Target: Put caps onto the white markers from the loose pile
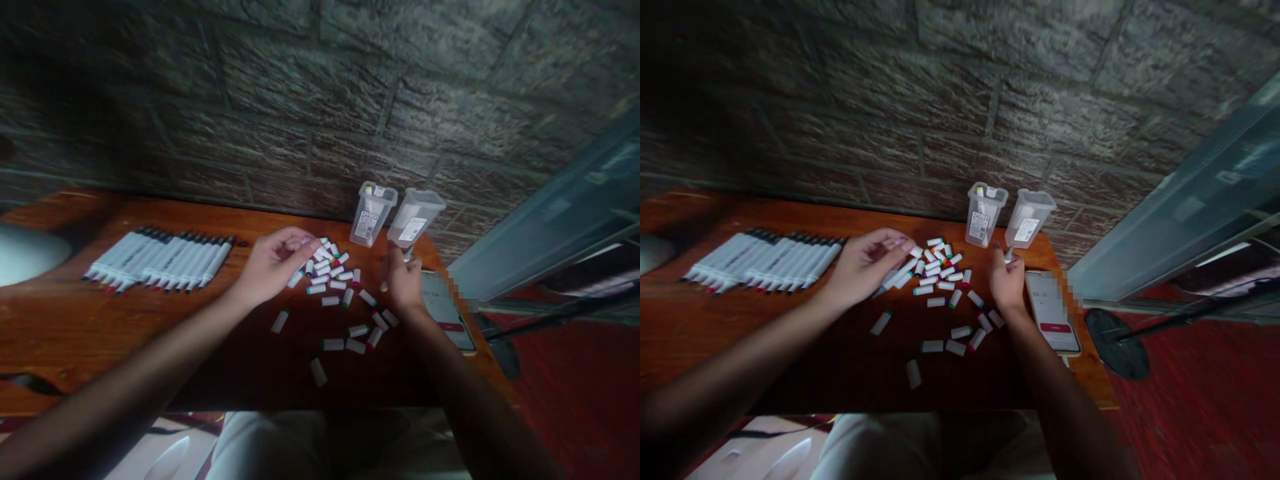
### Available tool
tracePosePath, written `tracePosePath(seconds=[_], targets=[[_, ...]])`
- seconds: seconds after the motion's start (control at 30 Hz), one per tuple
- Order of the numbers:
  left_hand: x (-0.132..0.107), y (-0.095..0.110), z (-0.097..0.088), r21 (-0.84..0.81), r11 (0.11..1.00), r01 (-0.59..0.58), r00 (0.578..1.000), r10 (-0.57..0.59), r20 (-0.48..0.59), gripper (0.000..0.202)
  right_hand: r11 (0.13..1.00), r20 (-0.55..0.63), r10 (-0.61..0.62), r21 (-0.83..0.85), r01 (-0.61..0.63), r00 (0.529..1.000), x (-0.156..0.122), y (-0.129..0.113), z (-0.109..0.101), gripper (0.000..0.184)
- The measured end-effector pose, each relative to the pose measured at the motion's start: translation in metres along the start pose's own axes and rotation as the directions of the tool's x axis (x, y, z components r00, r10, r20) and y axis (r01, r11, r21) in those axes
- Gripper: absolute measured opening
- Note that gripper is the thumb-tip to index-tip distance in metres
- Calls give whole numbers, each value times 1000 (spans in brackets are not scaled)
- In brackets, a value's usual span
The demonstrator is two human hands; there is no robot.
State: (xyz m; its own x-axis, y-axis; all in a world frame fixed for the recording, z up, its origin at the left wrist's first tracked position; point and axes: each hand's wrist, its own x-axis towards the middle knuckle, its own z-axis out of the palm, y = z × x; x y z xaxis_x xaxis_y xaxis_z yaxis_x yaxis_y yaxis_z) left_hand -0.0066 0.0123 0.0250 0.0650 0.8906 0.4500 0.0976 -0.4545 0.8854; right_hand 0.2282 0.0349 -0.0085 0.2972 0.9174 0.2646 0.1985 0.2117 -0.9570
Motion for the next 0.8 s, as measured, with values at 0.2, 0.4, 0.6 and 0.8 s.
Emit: tracePosePath(seconds=[0.2,0.4,0.6,0.8], targets=[[-6,-8,3,32,997,-68,995,65,81,24,997,28,70,-28,-70,997,-6,8,-4,49],[-11,-16,2,183,959,-215,930,144,338,21,989,105,-80,-114,92,991,-8,7,-5,46],[-16,-22,7,285,855,-433,765,182,618,15,995,37,-68,-71,70,997,-5,4,-11,47],[-19,-24,9,407,786,-465,791,164,589,10,990,24,-88,-108,90,996,-8,-2,-11,47]])
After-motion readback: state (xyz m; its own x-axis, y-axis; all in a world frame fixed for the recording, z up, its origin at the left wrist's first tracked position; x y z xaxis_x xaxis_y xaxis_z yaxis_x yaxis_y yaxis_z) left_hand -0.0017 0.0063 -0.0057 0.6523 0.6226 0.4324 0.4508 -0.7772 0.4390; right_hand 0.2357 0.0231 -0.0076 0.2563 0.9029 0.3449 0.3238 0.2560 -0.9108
